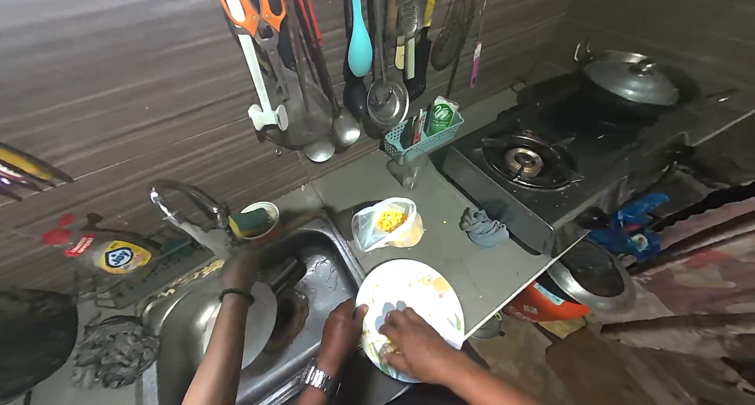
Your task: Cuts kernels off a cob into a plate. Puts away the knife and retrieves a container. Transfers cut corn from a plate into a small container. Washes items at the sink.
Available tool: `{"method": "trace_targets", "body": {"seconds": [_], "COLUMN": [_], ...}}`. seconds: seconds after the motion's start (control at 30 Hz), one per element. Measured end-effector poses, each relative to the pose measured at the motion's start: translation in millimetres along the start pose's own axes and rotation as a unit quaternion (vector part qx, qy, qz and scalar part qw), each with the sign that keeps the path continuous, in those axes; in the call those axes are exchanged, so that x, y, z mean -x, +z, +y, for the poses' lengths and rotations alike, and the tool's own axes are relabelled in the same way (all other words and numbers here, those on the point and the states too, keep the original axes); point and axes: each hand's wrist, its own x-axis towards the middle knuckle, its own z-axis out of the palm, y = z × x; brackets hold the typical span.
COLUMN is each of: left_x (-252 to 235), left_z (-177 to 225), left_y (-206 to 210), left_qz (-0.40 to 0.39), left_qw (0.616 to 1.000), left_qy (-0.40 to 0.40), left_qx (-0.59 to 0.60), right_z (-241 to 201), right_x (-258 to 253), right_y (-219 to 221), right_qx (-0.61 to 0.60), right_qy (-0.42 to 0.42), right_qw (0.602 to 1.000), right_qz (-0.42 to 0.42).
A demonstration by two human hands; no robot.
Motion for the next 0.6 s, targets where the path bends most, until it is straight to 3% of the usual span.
{"method": "trace_targets", "body": {"seconds": [0.23, 0.33, 0.43, 0.5, 0.6], "left_x": [-2.5, -5.1, -7.9, -9.7, -7.7], "left_z": [8.0, 11.6, 14.0, 13.1, 22.5], "left_y": [1.6, 10.2, 17.0, 19.3, 25.3], "left_qz": [0.031, 0.089, 0.086, 0.068, 0.062], "left_qw": [0.996, 0.975, 0.933, 0.911, 0.889], "left_qy": [-0.023, -0.016, -0.018, -0.018, 0.000], "left_qx": [0.083, 0.200, 0.349, 0.406, 0.453], "right_z": [19.0, 22.2, 24.0, 23.9, 40.3], "right_x": [11.8, 21.8, 29.6, 43.3, 74.4], "right_y": [39.8, 37.7, 26.5, 7.2, -14.5], "right_qx": [0.086, 0.060, -0.021, -0.101, -0.151], "right_qy": [-0.086, -0.095, -0.097, -0.058, 0.055], "right_qw": [0.986, 0.981, 0.967, 0.941, 0.857], "right_qz": [0.110, 0.156, 0.236, 0.317, 0.490]}}
